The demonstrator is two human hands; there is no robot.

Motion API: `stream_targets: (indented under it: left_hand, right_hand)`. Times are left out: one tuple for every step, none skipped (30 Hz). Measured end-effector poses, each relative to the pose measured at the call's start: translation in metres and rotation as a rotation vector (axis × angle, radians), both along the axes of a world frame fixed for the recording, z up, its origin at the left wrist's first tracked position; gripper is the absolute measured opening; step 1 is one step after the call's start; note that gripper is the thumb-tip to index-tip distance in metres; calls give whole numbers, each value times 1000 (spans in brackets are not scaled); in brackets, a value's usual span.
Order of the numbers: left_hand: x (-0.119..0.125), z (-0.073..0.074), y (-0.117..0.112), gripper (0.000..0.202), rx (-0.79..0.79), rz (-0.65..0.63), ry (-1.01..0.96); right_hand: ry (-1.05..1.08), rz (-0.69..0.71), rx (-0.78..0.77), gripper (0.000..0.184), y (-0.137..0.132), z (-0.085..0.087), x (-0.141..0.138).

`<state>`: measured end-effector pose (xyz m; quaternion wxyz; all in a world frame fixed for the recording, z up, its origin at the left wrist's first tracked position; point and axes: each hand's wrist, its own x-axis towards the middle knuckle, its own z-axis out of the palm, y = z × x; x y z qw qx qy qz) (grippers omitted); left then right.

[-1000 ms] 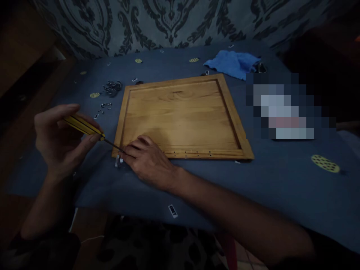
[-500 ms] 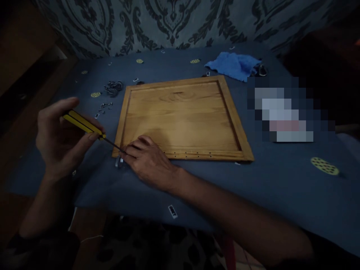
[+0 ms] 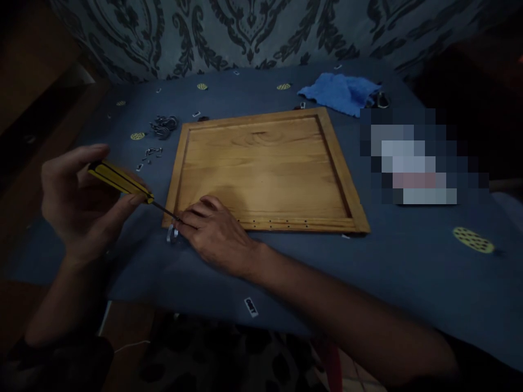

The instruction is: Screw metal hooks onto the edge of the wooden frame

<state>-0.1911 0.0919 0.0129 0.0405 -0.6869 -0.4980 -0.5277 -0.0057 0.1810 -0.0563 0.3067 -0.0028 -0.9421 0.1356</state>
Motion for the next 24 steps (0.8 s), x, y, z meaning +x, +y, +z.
stream_targets:
  left_hand:
    - [1, 0, 0, 67, -10, -15, -8]
    - [2, 1, 0, 67, -17, -24, -17]
    - [2, 1, 0, 67, -24, -22, -28]
    - [3, 0, 0, 65, -29, -15, -42]
    - [3, -1, 0, 63, -37, -5, -59]
    - [2, -1, 0, 62, -40, -8, -64]
    - [2, -2, 1, 63, -45, -23, -60]
    - [0, -3, 2, 66, -43, -49, -46]
    - [-1, -3, 3, 69, -33, -74, -29]
    - [-2, -3, 3, 72, -10, -95, -12]
    - [-3, -2, 4, 71, 16, -102, -6]
    - [-4, -1, 5, 68, 39, -92, -12]
    - [-4, 0, 5, 64, 62, -73, -20]
    - [-4, 2, 5, 60, 80, -52, -26]
    - [-3, 4, 4, 57, 87, -32, -33]
    - [-3, 5, 3, 55, 81, -15, -41]
    - [-2, 6, 2, 55, 68, -6, -47]
    - [-2, 6, 1, 56, 54, -4, -54]
    - [-1, 6, 0, 57, 40, -6, -62]
    - [-1, 5, 0, 58, 30, -11, -64]
    - [0, 4, 0, 60, 30, -22, -56]
    - [0, 3, 0, 61, 27, -29, -48]
    - [0, 2, 0, 62, 24, -35, -42]
    - [0, 2, 0, 62, 22, -43, -37]
  right_hand:
    - [-5, -3, 4, 26, 0, 0, 0]
    - [-11, -3, 6, 26, 0, 0, 0]
    - [-13, -3, 6, 26, 0, 0, 0]
    - [-8, -6, 5, 26, 0, 1, 0]
    - [-5, -6, 3, 25, 0, 1, 0]
    - [1, -4, 1, 25, 0, 1, 0]
    - [9, -5, -1, 24, 0, 1, 0]
    - [13, -8, -4, 23, -1, 1, 0]
    - [16, -11, -7, 23, -1, 1, 0]
    - [16, -13, -10, 24, -1, 1, 0]
    - [12, -13, -14, 24, -1, 2, 0]
    - [4, -12, -17, 24, -1, 2, 0]
    - [-3, -8, -20, 25, -1, 2, 0]
    - [-7, -3, -22, 25, -1, 2, 0]
    - [-12, -1, -24, 25, 0, 2, 0]
    - [-17, 0, -26, 25, 0, 2, 0]
    - [-20, -1, -27, 25, 0, 2, 0]
    - [-23, 0, -27, 25, 0, 2, 0]
    - [-23, 0, -27, 25, 0, 2, 0]
    - [-23, 0, -25, 25, 0, 2, 0]
    - [-19, -1, -23, 25, 0, 2, 0]
    - [-14, 0, -21, 25, 0, 2, 0]
    - [-6, 0, -18, 25, 0, 2, 0]
    - [1, 2, -14, 24, 0, 2, 0]
